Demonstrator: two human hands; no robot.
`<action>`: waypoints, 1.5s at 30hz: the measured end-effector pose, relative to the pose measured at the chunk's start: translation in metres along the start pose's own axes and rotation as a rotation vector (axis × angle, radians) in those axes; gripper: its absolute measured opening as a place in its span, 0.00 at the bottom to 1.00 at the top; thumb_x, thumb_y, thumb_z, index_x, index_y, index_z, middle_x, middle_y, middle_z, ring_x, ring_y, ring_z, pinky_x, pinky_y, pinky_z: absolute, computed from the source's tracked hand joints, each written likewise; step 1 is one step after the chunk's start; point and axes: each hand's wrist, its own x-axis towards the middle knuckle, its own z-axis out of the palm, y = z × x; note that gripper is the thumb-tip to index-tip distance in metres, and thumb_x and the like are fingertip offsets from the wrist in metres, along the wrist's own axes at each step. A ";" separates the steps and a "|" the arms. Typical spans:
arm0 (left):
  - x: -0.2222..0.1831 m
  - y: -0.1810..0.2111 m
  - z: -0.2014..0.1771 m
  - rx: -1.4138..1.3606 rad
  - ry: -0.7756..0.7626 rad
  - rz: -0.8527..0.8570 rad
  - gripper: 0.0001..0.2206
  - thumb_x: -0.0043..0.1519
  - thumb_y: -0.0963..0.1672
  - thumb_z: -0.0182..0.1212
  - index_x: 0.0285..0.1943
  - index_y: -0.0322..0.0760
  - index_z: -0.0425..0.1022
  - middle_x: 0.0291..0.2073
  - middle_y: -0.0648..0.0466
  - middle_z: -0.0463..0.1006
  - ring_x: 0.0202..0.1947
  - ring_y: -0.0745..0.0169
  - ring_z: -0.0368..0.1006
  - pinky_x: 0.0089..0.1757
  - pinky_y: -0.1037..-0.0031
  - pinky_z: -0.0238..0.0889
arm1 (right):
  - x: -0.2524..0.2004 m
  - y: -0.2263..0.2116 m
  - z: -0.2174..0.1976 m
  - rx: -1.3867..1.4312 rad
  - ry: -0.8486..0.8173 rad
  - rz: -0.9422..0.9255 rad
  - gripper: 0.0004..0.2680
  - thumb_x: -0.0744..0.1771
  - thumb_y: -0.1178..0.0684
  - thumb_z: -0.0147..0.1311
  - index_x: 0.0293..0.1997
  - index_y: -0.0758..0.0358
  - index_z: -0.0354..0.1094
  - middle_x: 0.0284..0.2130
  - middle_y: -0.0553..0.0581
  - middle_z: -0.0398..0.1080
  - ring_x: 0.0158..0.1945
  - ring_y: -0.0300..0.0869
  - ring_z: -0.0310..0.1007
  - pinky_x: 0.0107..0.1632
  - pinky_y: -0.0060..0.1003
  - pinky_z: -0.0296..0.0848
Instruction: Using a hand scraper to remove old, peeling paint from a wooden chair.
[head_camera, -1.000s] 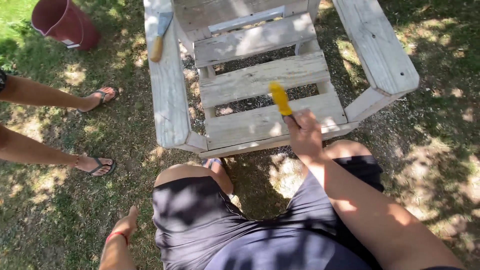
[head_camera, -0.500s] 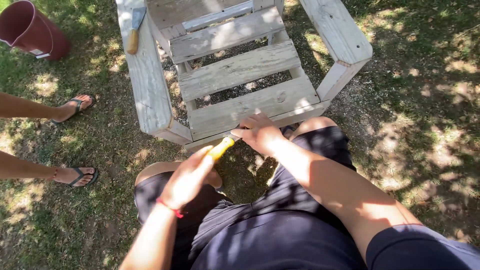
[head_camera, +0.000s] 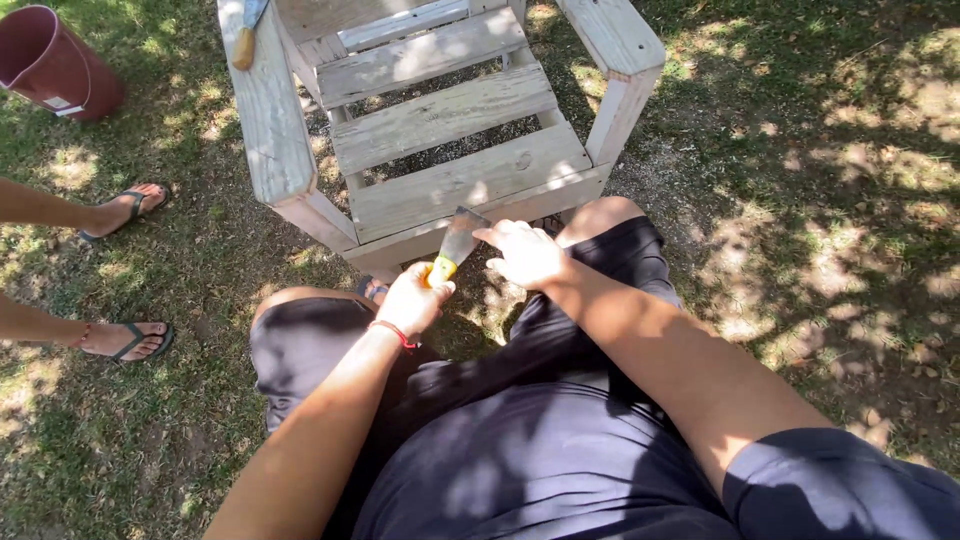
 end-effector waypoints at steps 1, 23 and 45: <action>-0.003 0.004 -0.001 0.014 -0.005 -0.011 0.20 0.54 0.48 0.67 0.54 0.39 0.76 0.28 0.50 0.82 0.23 0.64 0.80 0.29 0.75 0.72 | 0.002 0.004 0.009 0.176 -0.017 0.114 0.20 0.67 0.40 0.52 0.67 0.41 0.57 0.51 0.52 0.67 0.56 0.50 0.68 0.56 0.50 0.70; 0.161 0.120 0.031 -0.343 -0.236 -0.184 0.17 0.65 0.48 0.48 0.51 0.27 0.70 0.31 0.41 0.77 0.22 0.52 0.78 0.21 0.67 0.75 | 0.203 0.072 0.053 1.730 0.489 1.109 0.17 0.67 0.45 0.53 0.58 0.64 0.67 0.47 0.65 0.73 0.48 0.55 0.75 0.48 0.49 0.77; 0.293 0.248 0.002 0.422 -0.422 -0.096 0.22 0.69 0.47 0.34 0.66 0.32 0.66 0.50 0.41 0.79 0.45 0.46 0.78 0.48 0.61 0.72 | 0.268 0.136 -0.075 1.685 0.673 1.370 0.22 0.64 0.53 0.51 0.65 0.71 0.58 0.61 0.71 0.62 0.64 0.58 0.64 0.61 0.47 0.66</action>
